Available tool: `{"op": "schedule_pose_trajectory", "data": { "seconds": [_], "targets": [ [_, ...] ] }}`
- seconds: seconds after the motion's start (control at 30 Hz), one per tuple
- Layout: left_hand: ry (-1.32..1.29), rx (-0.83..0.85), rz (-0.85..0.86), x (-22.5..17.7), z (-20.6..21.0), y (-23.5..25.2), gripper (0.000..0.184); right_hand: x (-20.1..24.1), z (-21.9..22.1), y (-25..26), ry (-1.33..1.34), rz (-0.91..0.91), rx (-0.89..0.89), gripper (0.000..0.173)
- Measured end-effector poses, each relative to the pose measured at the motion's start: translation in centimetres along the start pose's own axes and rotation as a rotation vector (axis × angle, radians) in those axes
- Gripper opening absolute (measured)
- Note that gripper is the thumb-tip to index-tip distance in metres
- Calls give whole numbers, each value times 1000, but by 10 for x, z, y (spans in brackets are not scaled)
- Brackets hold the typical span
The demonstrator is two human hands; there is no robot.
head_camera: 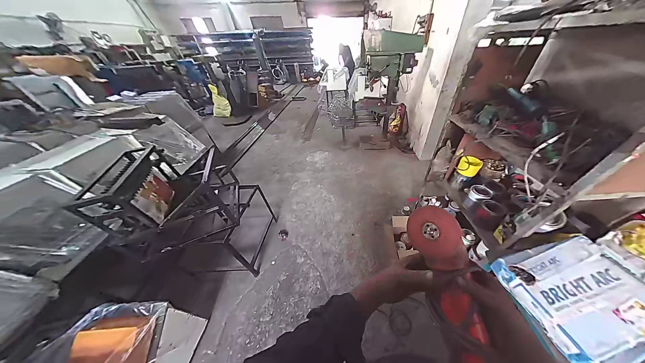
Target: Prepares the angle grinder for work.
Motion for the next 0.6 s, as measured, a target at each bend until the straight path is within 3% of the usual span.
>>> {"op": "schedule_pose_trajectory", "data": {
  "seconds": [0.1, 0.17, 0.3, 0.4, 0.47, 0.53, 0.6],
  "targets": [
    [-48, -157, -61, 12, 11, 6, 47, -10, 1, -4, -242, 44, -68, 42],
    [-91, -187, -39, 19, 12, 1, 50, -11, 1, -6, -491, 79, -46, 53],
    [-182, -232, 52, 28, 18, -8, 42, -2, 2, -24, -714, 34, 27, 72],
    [-184, -254, 113, 18, 21, -7, 40, 4, 4, -43, -750, 3, 74, 74],
    [-121, -302, 110, 5, 19, -3, 40, 6, 5, -53, -777, -25, 73, 89],
    [-45, -382, 121, -12, 14, 0, 46, 4, 3, -58, -791, -32, 65, 100],
    [37, -427, 146, -31, 8, 1, 53, -1, 0, -60, -781, -71, 86, 98]
  ]
}}
Point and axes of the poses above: each hand's wrist, its own y-axis towards the middle knuckle, its own z-axis out of the palm, x = y × z, the point moved 5 cm from there along y, towards the middle knuckle, and after that the axes turned 12 degrees about y, right-handed, at the moved point
